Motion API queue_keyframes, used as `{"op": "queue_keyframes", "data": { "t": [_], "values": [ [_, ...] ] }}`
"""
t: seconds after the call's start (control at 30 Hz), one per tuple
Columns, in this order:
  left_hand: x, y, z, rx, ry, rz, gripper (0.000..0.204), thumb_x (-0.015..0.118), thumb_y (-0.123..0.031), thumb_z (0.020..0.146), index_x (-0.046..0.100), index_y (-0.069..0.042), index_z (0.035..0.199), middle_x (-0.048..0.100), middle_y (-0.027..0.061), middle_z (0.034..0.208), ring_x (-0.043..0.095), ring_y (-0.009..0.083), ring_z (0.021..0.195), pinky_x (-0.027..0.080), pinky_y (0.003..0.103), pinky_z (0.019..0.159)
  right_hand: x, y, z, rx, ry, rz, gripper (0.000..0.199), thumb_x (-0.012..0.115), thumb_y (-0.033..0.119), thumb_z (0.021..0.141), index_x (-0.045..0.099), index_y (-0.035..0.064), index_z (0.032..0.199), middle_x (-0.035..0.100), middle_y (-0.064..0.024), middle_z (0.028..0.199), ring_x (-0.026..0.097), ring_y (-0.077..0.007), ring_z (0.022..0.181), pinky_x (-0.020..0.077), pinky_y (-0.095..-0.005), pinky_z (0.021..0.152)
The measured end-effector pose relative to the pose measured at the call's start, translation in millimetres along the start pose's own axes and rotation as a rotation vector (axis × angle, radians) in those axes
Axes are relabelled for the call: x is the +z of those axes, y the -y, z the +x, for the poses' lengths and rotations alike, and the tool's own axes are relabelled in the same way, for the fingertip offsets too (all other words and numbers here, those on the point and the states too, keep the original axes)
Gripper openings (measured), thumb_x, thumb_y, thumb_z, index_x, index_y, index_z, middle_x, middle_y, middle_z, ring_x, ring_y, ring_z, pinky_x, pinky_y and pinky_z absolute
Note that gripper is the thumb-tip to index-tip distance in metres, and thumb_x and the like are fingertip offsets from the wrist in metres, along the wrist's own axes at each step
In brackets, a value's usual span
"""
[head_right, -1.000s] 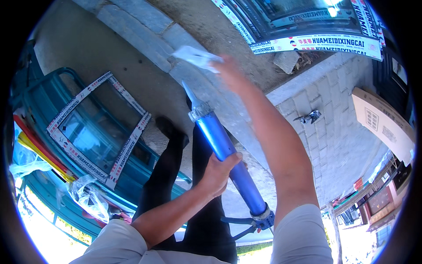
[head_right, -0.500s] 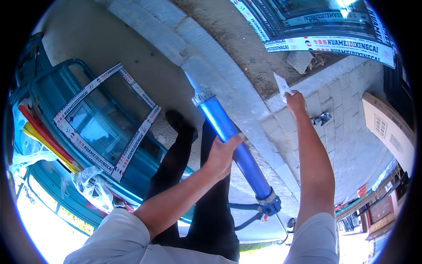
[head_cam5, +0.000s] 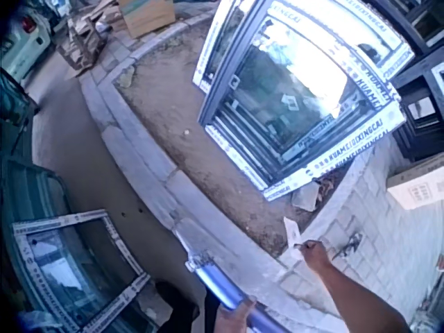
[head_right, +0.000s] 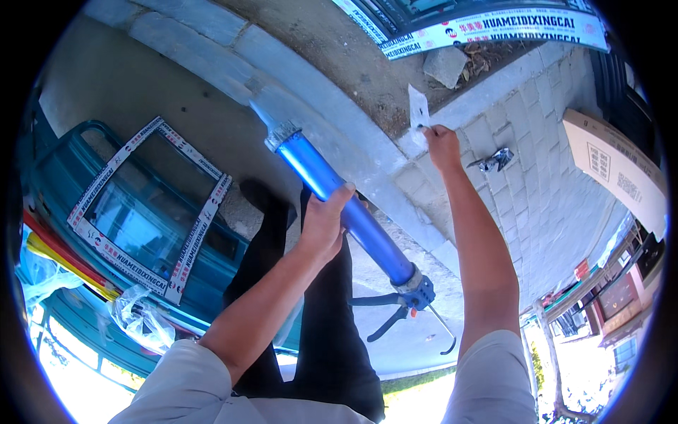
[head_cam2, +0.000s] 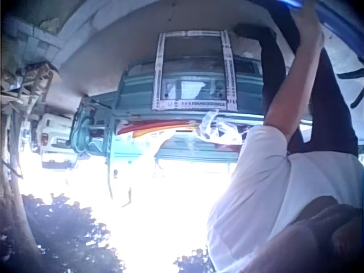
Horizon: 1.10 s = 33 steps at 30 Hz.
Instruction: The person uses a caulking gun to apply sealant along the edges of several window frames located on the ground and in the back of a vehicle. The person handles the gun with both hands and moves it along the frame joints while squeezing the trigger.
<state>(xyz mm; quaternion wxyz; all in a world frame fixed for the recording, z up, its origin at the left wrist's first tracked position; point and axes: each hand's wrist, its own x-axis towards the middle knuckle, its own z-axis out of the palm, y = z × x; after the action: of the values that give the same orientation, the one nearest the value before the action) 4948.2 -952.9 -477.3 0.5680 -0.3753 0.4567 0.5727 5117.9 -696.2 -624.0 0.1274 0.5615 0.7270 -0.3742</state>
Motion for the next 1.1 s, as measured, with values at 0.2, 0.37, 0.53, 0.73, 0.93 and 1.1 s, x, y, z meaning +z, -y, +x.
{"op": "queue_keyframes", "data": {
  "t": [0.2, 0.37, 0.53, 0.73, 0.93, 1.1],
  "values": [
    [-6, 11, 3, 0.020, -0.017, 0.032, 0.026, 0.076, -0.022, 0.089, 0.057, -0.007, 0.101, 0.062, 0.0069, 0.088, 0.070, 0.0223, 0.080, 0.058, 0.038, 0.073, 26, -15, 11, 0.076, 0.013, 0.076, 0.021, 0.062, 0.018, 0.089, 0.071, 0.0002, 0.085, 0.064, -0.0183, 0.070, 0.064, -0.0299, 0.068, 0.0481, -0.0437, 0.066],
    [-7, 20, 8, 0.043, -0.002, 0.051, 0.026, 0.076, -0.022, 0.090, 0.058, -0.007, 0.101, 0.063, 0.0074, 0.088, 0.070, 0.0228, 0.081, 0.059, 0.038, 0.074, 36, -35, 25, 0.145, 0.066, 0.180, 0.021, 0.060, 0.003, 0.085, 0.076, -0.0008, 0.098, 0.063, -0.0028, 0.070, 0.055, -0.0118, 0.058, 0.0402, -0.0310, 0.053],
    [-8, 25, 10, 0.040, 0.007, 0.068, 0.027, 0.076, -0.023, 0.090, 0.058, -0.007, 0.102, 0.064, 0.0082, 0.087, 0.071, 0.0230, 0.081, 0.060, 0.039, 0.074, 37, -52, 41, 0.268, 0.183, 0.395, 0.028, 0.058, -0.004, 0.080, 0.075, -0.0041, 0.102, 0.065, -0.0037, 0.075, 0.057, -0.0136, 0.062, 0.0444, -0.0290, 0.055],
    [-12, 24, 12, 0.048, 0.022, 0.074, 0.030, 0.077, -0.026, 0.089, 0.058, -0.007, 0.102, 0.064, 0.0084, 0.087, 0.072, 0.0233, 0.082, 0.060, 0.039, 0.075, 40, -28, 32, 0.307, 0.074, 0.520, 0.029, 0.063, -0.006, 0.076, 0.075, -0.0025, 0.102, 0.067, -0.0056, 0.082, 0.062, -0.0150, 0.071, 0.0515, -0.0287, 0.063],
    [-10, 23, 13, 0.022, 0.026, 0.085, 0.032, 0.077, -0.027, 0.088, 0.057, -0.007, 0.103, 0.064, 0.0089, 0.089, 0.072, 0.0238, 0.084, 0.060, 0.039, 0.076, 44, -44, 35, 0.284, 0.083, 0.588, 0.024, 0.070, -0.003, 0.081, 0.074, -0.0051, 0.105, 0.073, -0.0094, 0.090, 0.068, -0.0170, 0.078, 0.0587, -0.0307, 0.070],
    [-11, 22, 16, 0.030, 0.015, 0.086, 0.032, 0.077, -0.026, 0.088, 0.057, -0.007, 0.104, 0.064, 0.0089, 0.090, 0.071, 0.0239, 0.084, 0.060, 0.039, 0.076, 54, -58, 28, 0.352, 0.036, 0.534, 0.024, 0.069, 0.000, 0.085, 0.072, -0.0052, 0.109, 0.073, -0.0114, 0.093, 0.071, -0.0197, 0.082, 0.0609, -0.0325, 0.070]
  ]
}}
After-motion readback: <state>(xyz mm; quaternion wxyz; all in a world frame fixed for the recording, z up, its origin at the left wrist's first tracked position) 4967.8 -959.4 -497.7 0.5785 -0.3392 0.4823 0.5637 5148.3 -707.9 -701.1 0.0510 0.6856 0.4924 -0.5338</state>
